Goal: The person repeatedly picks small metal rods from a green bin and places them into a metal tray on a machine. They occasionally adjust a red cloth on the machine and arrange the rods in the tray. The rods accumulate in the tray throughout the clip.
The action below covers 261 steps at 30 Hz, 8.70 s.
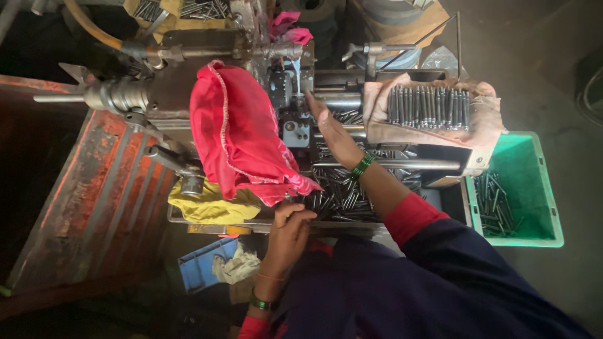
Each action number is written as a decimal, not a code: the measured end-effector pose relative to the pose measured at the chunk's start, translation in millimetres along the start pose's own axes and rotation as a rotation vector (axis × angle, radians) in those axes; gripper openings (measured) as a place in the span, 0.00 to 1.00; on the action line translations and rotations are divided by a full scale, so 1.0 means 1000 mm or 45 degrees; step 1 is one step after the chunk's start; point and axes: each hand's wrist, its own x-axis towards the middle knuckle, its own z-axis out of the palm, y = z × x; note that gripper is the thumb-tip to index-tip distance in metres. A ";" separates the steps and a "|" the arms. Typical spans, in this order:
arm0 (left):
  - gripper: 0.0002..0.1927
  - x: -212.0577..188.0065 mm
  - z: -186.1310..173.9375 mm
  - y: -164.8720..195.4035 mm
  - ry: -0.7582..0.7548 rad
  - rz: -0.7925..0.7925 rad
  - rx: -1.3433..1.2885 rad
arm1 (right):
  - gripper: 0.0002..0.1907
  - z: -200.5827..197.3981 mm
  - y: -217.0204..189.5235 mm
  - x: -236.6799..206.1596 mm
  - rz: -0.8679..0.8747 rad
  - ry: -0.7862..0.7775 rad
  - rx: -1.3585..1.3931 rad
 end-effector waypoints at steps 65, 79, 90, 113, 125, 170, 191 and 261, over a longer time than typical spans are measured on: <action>0.35 0.034 0.146 0.043 0.784 -0.167 0.174 | 0.14 -0.399 0.283 -0.351 1.384 0.277 -1.247; 0.33 0.028 0.147 0.041 0.725 -0.160 0.327 | 0.20 -0.400 0.293 -0.350 1.305 0.617 -0.658; 0.35 0.023 0.150 0.041 0.727 -0.158 0.239 | 0.39 -0.378 0.310 -0.333 1.493 0.187 -1.127; 0.33 0.022 0.159 0.041 0.801 -0.132 0.198 | 0.61 -0.355 0.314 -0.346 1.280 0.121 -1.305; 0.32 0.020 0.158 0.048 0.775 -0.146 0.104 | 0.56 -0.355 0.312 -0.347 1.301 0.223 -1.233; 0.28 0.029 0.150 0.065 0.746 -0.054 0.157 | 0.19 -0.346 0.292 -0.346 1.147 0.036 -1.262; 0.25 0.029 0.147 0.073 0.708 -0.084 0.192 | 0.20 -0.354 0.277 -0.339 0.870 0.286 -0.926; 0.15 0.042 0.054 0.052 0.369 0.041 0.103 | 0.23 -0.251 -0.018 -0.035 -0.527 -0.819 -1.419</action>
